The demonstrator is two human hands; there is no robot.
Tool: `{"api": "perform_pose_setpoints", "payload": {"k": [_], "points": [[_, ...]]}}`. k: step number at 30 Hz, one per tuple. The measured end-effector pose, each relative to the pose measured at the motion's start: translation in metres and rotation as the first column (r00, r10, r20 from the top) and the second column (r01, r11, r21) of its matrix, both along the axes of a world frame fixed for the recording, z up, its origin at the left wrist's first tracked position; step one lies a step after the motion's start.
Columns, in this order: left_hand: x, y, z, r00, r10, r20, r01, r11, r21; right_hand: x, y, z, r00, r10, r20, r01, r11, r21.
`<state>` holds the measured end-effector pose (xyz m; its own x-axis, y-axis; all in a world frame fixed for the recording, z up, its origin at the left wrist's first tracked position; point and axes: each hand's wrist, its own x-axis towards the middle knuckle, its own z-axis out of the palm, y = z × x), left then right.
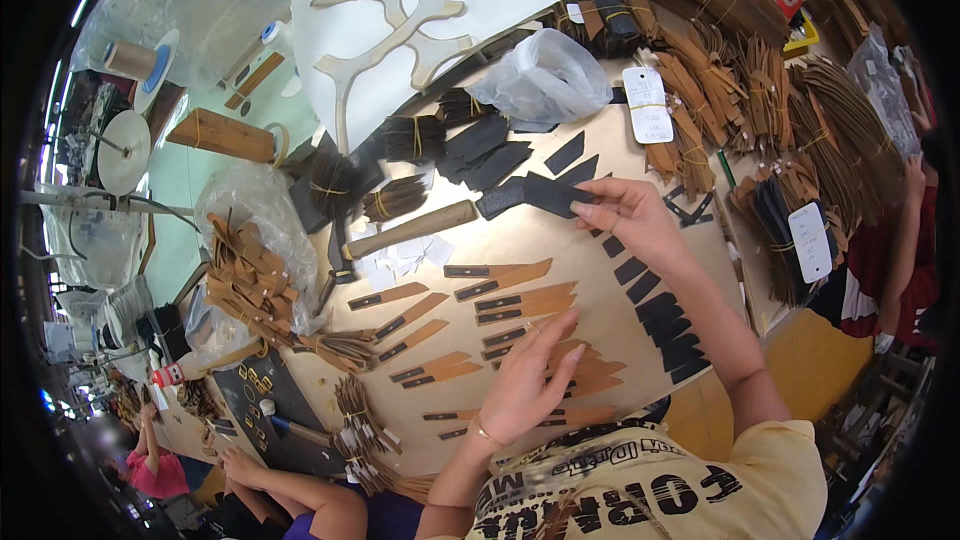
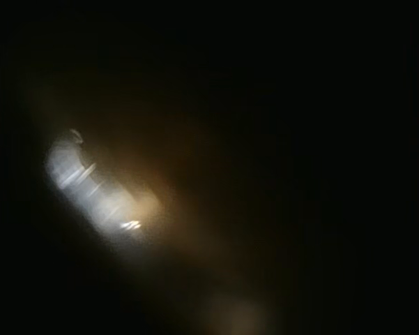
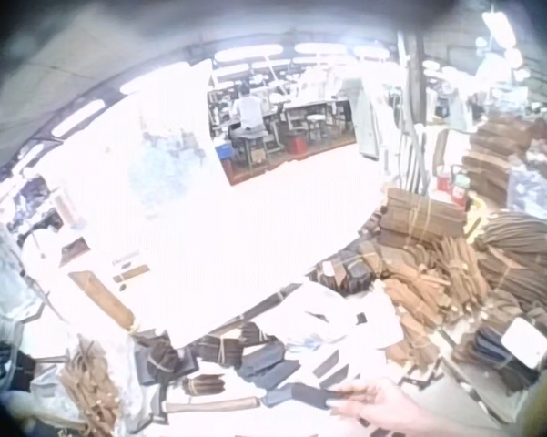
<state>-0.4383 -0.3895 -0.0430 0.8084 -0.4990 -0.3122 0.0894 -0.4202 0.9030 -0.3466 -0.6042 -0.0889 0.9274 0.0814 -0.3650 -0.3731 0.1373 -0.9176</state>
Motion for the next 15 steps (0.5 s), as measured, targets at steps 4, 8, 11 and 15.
{"api": "perform_pose_setpoints", "payload": {"k": [4,8,11,15], "points": [[-0.003,-0.003,-0.002,0.994,-0.04,0.099,0.031,0.996,0.088,0.006,-0.006,0.001,0.996,0.08,0.028,-0.075,0.985,-0.157],[-0.009,-0.001,-0.007,0.978,-0.102,0.184,0.076,0.987,0.143,0.014,-0.009,0.006,0.909,0.218,0.355,0.079,0.746,-0.662],[-0.015,0.001,-0.011,0.972,-0.167,0.166,0.125,0.964,0.236,0.022,-0.007,0.013,0.884,0.223,0.411,0.126,0.733,-0.669],[-0.021,0.002,-0.016,0.95,-0.199,0.239,0.133,0.955,0.264,0.042,0.003,0.018,0.894,0.168,0.416,0.144,0.771,-0.621]]}}
